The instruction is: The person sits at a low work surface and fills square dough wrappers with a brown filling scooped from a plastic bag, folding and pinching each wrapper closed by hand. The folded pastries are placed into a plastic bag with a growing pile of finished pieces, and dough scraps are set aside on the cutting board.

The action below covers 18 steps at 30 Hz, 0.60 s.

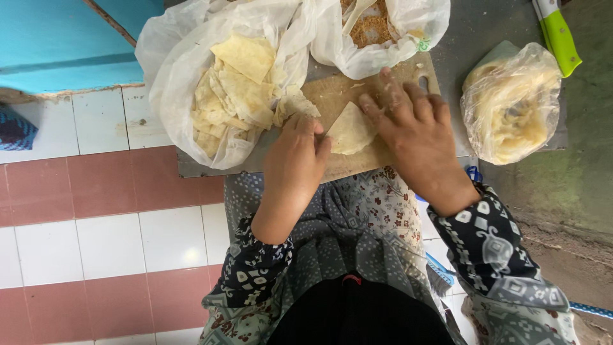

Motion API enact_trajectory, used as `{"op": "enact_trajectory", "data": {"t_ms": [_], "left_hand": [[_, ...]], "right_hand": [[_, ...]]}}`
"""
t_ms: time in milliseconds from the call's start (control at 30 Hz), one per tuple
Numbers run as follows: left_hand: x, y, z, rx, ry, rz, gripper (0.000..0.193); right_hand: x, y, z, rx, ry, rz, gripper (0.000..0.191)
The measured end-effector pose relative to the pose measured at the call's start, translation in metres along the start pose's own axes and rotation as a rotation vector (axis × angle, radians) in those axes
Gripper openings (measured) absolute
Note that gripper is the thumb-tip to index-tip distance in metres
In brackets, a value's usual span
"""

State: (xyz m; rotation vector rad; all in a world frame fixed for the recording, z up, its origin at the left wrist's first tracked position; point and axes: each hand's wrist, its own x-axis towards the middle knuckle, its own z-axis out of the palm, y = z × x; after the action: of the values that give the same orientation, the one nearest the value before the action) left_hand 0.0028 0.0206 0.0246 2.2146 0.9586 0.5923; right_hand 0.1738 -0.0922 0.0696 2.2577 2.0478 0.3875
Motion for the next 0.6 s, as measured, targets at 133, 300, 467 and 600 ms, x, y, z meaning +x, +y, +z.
{"op": "enact_trajectory", "data": {"t_ms": [133,300,467,600], "left_hand": [[0.002,0.004,0.001,0.045,-0.019,0.010,0.017],[0.000,0.009,0.002,0.119,0.087,0.172,0.016],[0.002,0.014,0.004,0.038,0.031,0.137,0.016],[0.002,0.012,0.003,-0.067,-0.009,0.072,0.020]], "right_hand": [[0.002,-0.003,0.000,0.008,-0.094,-0.070,0.074],[0.013,0.020,-0.005,-0.104,-0.124,-0.038,0.062],[0.084,0.053,0.015,0.572,0.356,0.018,0.032],[0.146,0.064,0.047,0.621,0.273,-0.191,0.046]]}}
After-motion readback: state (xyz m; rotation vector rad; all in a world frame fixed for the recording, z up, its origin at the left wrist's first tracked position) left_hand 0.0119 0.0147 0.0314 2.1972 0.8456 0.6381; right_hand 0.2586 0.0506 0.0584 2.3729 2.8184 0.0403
